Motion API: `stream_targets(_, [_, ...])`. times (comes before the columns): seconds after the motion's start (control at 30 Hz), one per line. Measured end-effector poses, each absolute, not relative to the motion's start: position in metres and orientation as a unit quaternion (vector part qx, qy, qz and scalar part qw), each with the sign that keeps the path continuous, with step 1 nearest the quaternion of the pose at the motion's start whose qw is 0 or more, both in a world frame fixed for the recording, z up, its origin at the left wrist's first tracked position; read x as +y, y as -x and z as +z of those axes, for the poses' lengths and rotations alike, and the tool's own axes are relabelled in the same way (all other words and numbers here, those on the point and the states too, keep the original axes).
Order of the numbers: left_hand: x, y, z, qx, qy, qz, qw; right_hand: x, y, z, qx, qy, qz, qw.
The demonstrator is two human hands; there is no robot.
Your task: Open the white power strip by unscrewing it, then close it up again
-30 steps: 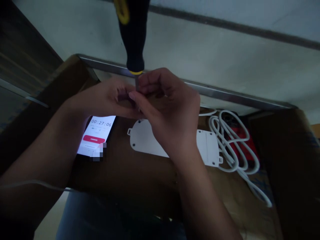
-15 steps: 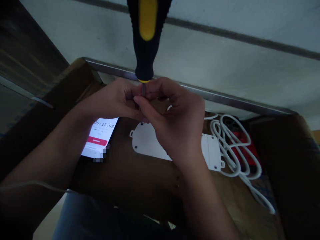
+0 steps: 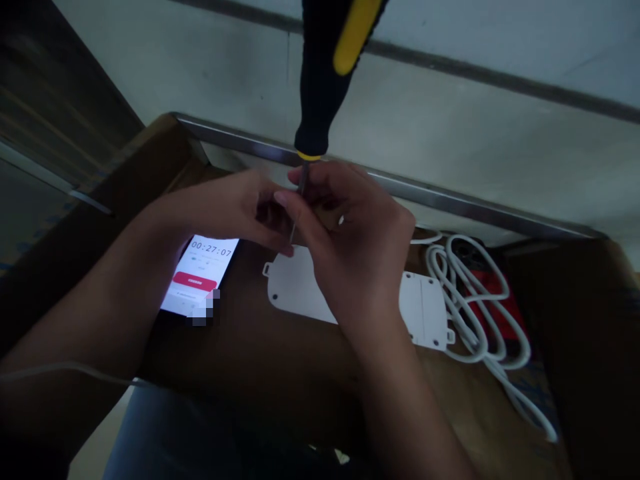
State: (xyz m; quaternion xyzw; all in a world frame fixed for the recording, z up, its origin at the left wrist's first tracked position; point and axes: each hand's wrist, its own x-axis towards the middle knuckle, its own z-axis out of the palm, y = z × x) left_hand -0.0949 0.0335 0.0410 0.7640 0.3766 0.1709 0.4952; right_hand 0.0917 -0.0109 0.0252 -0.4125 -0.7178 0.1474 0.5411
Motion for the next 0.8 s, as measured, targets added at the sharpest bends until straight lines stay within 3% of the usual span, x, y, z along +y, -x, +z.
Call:
stream_targets(0.13, [0.039, 0.099, 0.029, 0.414, -0.785, 0.068, 0.457, -0.012, -0.093, 0.028, -0.736, 0.424, 0.111, 0.515])
stream_targets(0.33, [0.041, 0.096, 0.017, 0.395, -0.768, 0.086, 0.496, -0.011, -0.090, 0.030, -0.771, 0.434, 0.049, 0.463])
stream_targets(0.8, [0.039, 0.096, 0.024, 0.437, -0.746, 0.046, 0.501, -0.011, -0.092, 0.026, -0.774, 0.440, 0.039, 0.454])
